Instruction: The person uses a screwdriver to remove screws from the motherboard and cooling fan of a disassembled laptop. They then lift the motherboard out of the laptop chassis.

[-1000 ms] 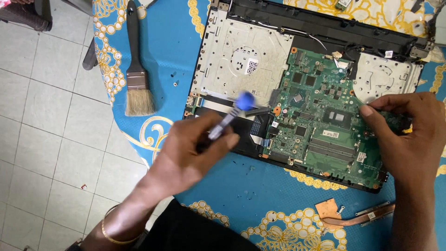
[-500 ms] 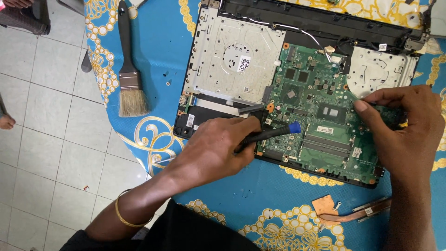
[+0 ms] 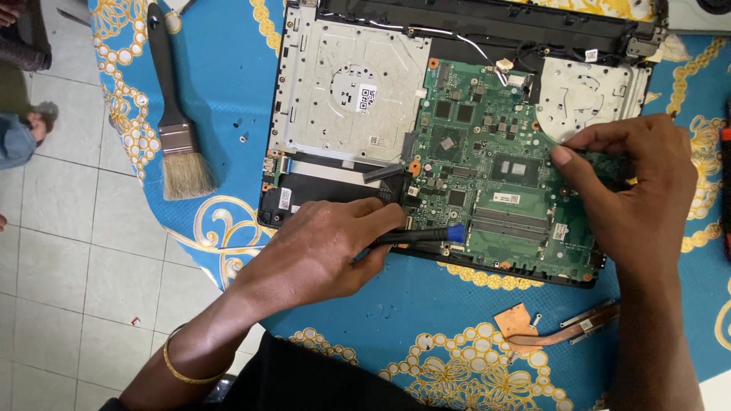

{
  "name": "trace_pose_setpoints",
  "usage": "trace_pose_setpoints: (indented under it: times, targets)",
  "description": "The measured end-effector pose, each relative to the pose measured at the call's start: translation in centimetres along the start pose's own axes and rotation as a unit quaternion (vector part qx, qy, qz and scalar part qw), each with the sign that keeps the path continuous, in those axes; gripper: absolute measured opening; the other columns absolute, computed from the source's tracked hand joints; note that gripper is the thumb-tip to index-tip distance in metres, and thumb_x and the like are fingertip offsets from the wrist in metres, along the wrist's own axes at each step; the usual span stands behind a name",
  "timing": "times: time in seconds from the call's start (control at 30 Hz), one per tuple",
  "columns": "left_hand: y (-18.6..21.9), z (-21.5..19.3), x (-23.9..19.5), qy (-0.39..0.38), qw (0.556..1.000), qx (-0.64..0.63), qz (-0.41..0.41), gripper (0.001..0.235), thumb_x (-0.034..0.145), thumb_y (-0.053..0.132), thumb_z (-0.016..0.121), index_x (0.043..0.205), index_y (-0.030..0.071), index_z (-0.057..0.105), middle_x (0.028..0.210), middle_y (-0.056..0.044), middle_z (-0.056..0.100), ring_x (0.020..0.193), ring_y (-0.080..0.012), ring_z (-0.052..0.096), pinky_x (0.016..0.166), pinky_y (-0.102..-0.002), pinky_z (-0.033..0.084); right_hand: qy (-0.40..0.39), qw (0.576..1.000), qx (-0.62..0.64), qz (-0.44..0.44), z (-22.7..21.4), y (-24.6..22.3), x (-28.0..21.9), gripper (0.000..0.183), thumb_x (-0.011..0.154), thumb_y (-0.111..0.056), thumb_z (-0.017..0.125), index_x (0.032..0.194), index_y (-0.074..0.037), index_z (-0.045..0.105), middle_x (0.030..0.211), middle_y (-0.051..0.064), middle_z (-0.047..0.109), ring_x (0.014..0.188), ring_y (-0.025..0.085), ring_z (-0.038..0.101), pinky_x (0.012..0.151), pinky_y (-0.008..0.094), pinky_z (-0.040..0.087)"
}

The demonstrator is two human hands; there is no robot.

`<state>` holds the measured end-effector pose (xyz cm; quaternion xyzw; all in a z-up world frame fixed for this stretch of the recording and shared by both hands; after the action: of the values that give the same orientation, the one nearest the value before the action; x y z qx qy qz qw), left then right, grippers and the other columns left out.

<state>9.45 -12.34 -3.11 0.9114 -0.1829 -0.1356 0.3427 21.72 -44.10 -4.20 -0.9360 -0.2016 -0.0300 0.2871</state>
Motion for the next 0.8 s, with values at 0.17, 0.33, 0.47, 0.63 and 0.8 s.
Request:
trace_pose_setpoints:
  times: [0.17,0.33,0.47,0.63,0.8]
  targets:
    - [-0.2,0.0,0.3,0.003,1.0,0.001,0.016,0.029,0.096,0.01,0.063,0.123,0.016,0.059,0.095,-0.006,0.067,0.071,-0.0419,0.068,0.047,-0.057,0.046,-0.001,1.0,-0.001,0.002,-0.1,-0.2,0.0,0.016,0.118,-0.012,0.093,0.127,-0.007,0.081,0.119,0.011,0.064,0.119,0.03,0.058,0.107,0.046,0.043]
    - [0.0,-0.3,0.4,-0.04,0.999,0.01,0.019,0.016,0.091,0.012,0.062,0.106,0.016,0.055,0.082,-0.005,0.064,0.069,-0.0402,0.065,0.05,-0.058,0.042,0.003,1.0,-0.006,-0.008,-0.1,-0.2,0.4,0.014,0.116,-0.013,0.091,0.124,-0.008,0.081,0.115,0.01,0.066,0.114,0.03,0.058,0.107,0.046,0.041]
    - [-0.4,0.1,0.1,0.039,0.999,0.003,-0.01,0.016,0.092,0.014,0.067,0.107,0.014,0.061,0.086,-0.008,0.07,0.067,-0.039,0.065,0.054,-0.053,0.045,-0.004,1.0,0.015,0.019,-0.6,-0.6,0.5,0.006,0.118,-0.014,0.085,0.123,-0.012,0.082,0.11,0.007,0.062,0.113,0.027,0.058,0.102,0.042,0.042]
    - [-0.4,0.5,0.0,0.092,0.995,-0.004,-0.028,0.016,0.093,0.014,0.072,0.108,0.014,0.065,0.09,-0.006,0.075,0.061,-0.0344,0.066,0.053,-0.048,0.046,-0.019,0.993,0.111,0.034,-3.2,-1.3,0.6,0.016,0.123,-0.002,0.065,0.133,-0.001,0.077,0.125,0.012,0.074,0.118,0.024,0.066,0.104,0.037,0.051]
    - [-0.6,0.7,-0.3,0.074,0.997,0.009,-0.028,0.016,0.099,0.022,0.075,0.111,0.015,0.067,0.106,0.0,0.074,0.079,-0.03,0.073,0.06,-0.047,0.053,-0.018,0.993,0.086,0.075,-5.0,0.4,-0.2,0.016,0.125,-0.007,0.066,0.129,0.0,0.08,0.122,0.011,0.079,0.112,0.02,0.071,0.084,0.032,0.05]
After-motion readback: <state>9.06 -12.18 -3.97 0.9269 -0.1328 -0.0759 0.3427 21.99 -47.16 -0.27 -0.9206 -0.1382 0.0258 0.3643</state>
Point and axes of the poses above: each hand's wrist, its own x-axis towards the middle knuckle, its own z-axis out of the palm, y = z × x, the point moved 3 cm from there along x, towards the middle knuckle
